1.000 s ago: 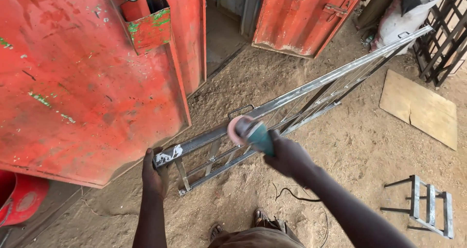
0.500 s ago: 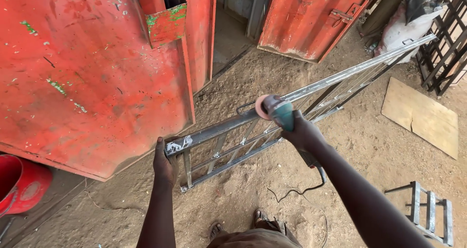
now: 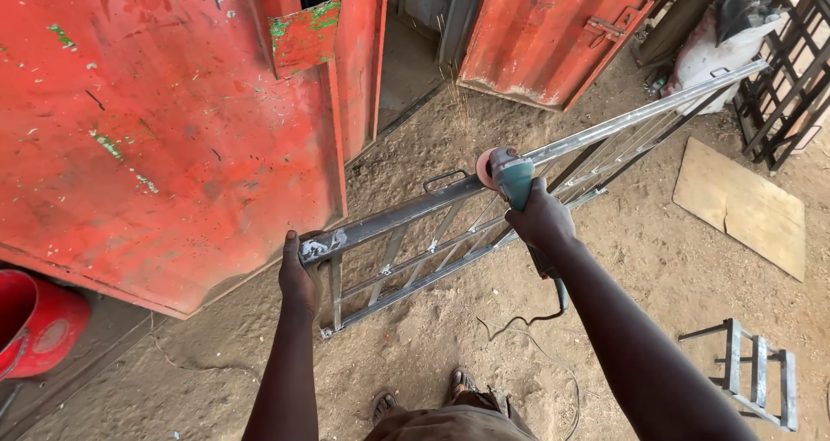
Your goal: Grinding weld joints on a metal gate frame using an angle grinder to smooth the surface.
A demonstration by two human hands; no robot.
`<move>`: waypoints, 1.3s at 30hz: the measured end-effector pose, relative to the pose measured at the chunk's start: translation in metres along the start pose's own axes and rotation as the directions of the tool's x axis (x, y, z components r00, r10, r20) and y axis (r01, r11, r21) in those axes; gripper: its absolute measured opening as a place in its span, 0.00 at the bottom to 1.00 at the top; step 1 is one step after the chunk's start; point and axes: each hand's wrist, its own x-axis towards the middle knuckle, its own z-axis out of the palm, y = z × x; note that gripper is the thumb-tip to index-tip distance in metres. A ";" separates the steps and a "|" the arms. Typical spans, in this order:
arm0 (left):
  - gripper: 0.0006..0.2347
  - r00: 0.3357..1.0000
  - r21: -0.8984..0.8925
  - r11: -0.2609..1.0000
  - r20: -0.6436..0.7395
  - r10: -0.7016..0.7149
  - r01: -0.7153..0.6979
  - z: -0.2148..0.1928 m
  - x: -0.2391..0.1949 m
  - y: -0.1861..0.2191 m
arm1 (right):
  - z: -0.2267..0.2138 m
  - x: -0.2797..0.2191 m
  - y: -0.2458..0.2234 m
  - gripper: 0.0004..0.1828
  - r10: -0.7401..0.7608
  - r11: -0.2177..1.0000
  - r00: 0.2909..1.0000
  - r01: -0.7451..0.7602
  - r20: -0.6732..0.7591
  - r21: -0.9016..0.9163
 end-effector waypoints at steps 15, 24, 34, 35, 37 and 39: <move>0.38 0.992 -0.210 0.970 -0.016 -0.127 0.121 0.045 -0.054 0.032 | -0.004 -0.031 -0.022 0.35 -0.048 0.997 0.991 0.054 0.121 -0.047; 0.32 0.985 -0.316 0.933 0.060 -0.160 0.171 -0.003 -0.029 -0.011 | 0.030 -0.088 -0.132 0.41 -0.325 0.930 0.891 0.362 0.317 -0.063; 0.25 0.990 0.552 0.832 0.135 -0.030 -0.050 -0.037 -0.034 -0.061 | 0.021 -0.109 -0.170 0.41 -0.415 0.888 0.822 0.459 0.390 -0.022; 0.23 0.989 0.652 0.751 0.149 0.007 -0.103 -0.042 -0.025 -0.066 | 0.020 -0.106 -0.165 0.42 -0.388 0.898 0.842 0.436 0.375 -0.050; 0.23 0.986 0.742 0.652 0.162 0.047 -0.154 -0.045 -0.015 -0.070 | 0.016 -0.104 -0.161 0.43 -0.368 0.905 0.858 0.419 0.359 -0.073; 0.22 0.995 0.796 0.598 0.090 0.042 -0.097 -0.041 -0.012 -0.069 | 0.010 -0.106 -0.161 0.41 -0.354 0.910 0.866 0.406 0.353 -0.084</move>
